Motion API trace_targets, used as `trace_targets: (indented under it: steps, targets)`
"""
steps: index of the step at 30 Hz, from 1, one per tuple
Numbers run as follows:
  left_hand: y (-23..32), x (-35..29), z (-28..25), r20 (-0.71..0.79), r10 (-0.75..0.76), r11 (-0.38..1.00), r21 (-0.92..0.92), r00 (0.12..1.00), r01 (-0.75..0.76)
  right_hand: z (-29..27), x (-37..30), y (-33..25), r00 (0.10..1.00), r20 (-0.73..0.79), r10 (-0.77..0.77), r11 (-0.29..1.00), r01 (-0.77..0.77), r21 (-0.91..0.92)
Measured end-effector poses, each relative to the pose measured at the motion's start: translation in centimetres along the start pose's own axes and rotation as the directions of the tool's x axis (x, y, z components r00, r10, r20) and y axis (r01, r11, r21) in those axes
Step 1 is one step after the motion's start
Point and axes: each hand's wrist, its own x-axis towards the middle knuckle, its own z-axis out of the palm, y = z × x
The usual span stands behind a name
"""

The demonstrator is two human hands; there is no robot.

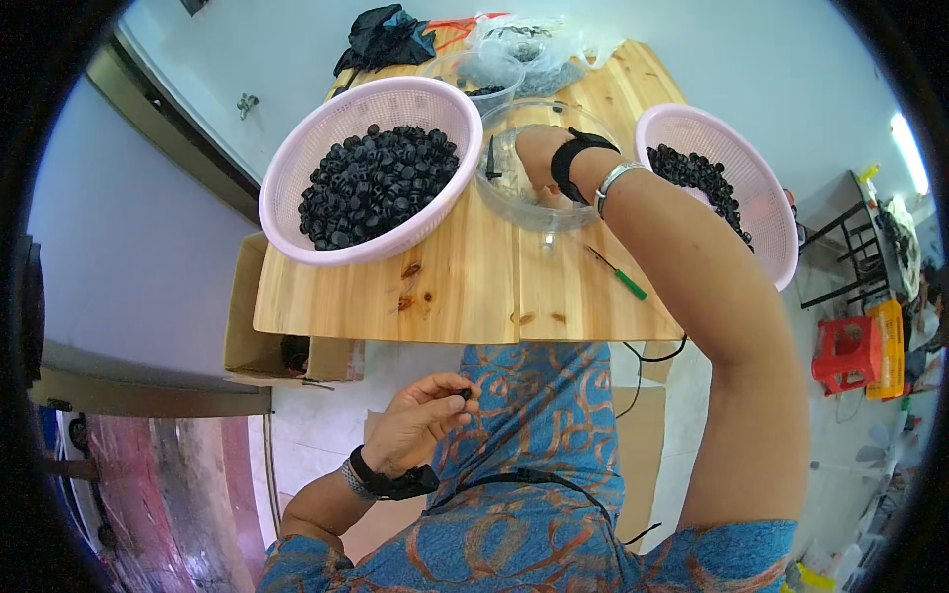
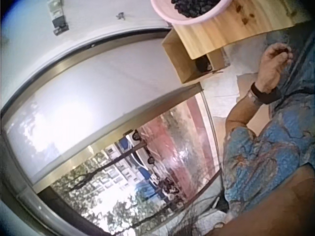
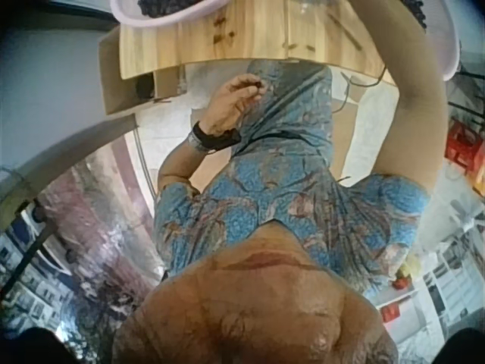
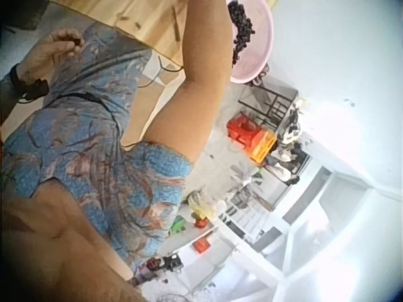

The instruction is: Assembling small black plastic shoe components or eyelets by hand at a workbench.

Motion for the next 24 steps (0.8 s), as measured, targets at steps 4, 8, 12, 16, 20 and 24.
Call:
trace_targets:
  steps: [4,8,12,16,20,24]
  targets:
    - [-0.5,0.2,0.0,-0.024,0.006,1.0,-0.012,1.0,-0.006,0.6,-0.4,-0.5,0.997,-0.071,0.01,0.999,-0.013,-0.049]
    - [-0.3,0.9,0.0,-0.045,0.075,0.997,-0.018,0.996,-0.076,1.7,-0.1,-0.9,0.97,-0.232,-0.074,0.982,0.03,-0.186]
    - [2.9,0.5,2.3,0.414,0.505,0.104,0.842,0.757,-0.529,1.7,0.1,-1.6,0.965,-0.252,-0.077,0.984,0.033,-0.175]
    - [4.0,2.0,3.1,0.682,0.416,-0.364,0.731,0.601,-0.577,1.2,-0.2,-0.9,0.964,-0.264,-0.033,0.996,0.011,-0.086]
    - [3.5,3.7,3.3,0.744,0.307,-0.539,0.65,0.593,-0.536,1.3,-0.5,0.0,0.954,-0.298,0.02,0.99,0.022,0.138]
    - [2.6,5.2,3.7,0.79,0.313,-0.625,0.589,0.527,-0.512,2.1,-1.5,1.9,0.896,-0.443,-0.04,0.968,0.145,0.207]
